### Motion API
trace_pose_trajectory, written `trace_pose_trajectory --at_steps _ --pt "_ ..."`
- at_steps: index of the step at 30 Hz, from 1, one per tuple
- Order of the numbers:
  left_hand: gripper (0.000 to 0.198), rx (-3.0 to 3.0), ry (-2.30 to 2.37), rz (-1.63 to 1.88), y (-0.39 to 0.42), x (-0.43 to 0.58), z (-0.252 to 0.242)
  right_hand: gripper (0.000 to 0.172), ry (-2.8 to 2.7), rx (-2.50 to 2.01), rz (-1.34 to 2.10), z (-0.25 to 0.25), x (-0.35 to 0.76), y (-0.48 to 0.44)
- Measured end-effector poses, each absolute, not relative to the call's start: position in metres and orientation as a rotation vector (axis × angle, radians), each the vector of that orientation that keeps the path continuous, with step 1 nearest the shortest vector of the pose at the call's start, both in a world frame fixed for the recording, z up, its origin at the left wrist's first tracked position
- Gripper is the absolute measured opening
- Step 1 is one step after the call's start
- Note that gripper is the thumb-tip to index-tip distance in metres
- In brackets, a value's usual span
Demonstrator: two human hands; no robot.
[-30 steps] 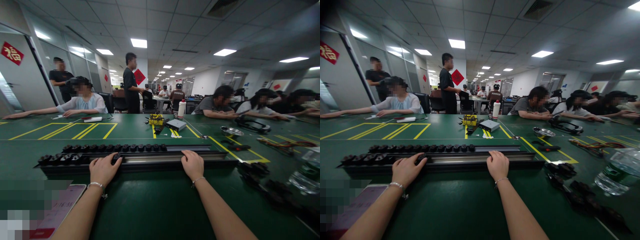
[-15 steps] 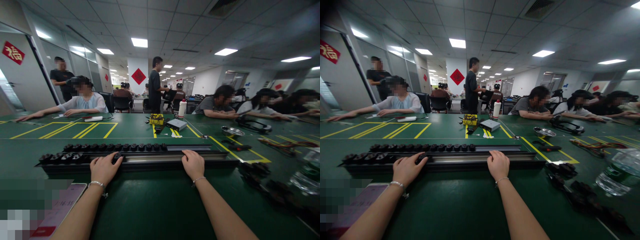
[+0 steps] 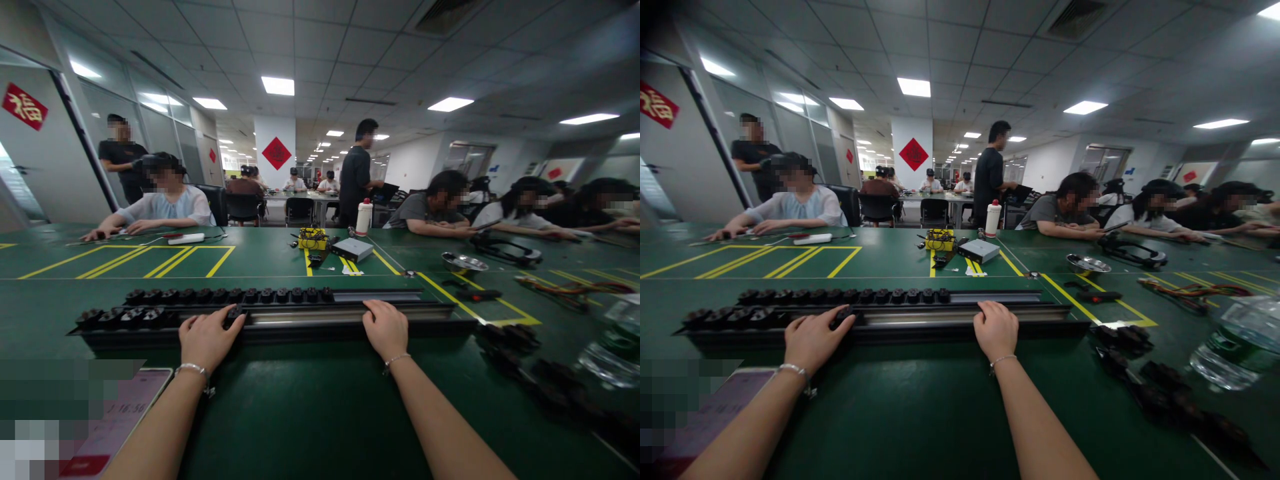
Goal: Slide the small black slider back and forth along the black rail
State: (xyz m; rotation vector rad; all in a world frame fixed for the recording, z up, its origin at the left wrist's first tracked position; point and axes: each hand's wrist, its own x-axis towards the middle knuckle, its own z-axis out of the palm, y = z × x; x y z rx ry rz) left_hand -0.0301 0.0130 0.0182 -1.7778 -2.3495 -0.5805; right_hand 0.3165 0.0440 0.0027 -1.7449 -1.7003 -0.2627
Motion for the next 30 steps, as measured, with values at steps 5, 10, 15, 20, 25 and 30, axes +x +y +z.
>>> trace_pose_trajectory --at_steps 5,10,15,20,25,30 --pt "0.051 -1.772 -2.346 -0.58 0.0133 -0.0297 0.0182 0.035 -1.705 -1.743 -0.257 0.0029 0.3168 0.0438" --pt "0.052 -1.776 -2.354 -0.577 0.012 -0.0283 0.0199 0.035 -1.712 -1.763 -0.249 0.0033 0.317 0.0438" --pt "0.051 -1.769 -2.335 -0.551 0.0115 -0.0278 0.0197 0.034 -1.713 -1.753 -0.274 0.0016 0.3173 0.0449" --pt "0.05 -1.761 -2.313 -0.537 0.0131 -0.0294 0.0163 0.034 -1.707 -1.732 -0.289 0.0007 0.3179 0.0453" --pt "0.052 -1.765 -2.317 -0.555 0.0125 -0.0291 0.0165 0.034 -1.717 -1.737 -0.282 0.001 0.3181 0.0456" --pt "0.049 -1.786 -2.304 -0.659 0.0104 -0.0268 0.0182 0.034 -1.711 -1.74 -0.283 0.001 0.3177 0.0458"
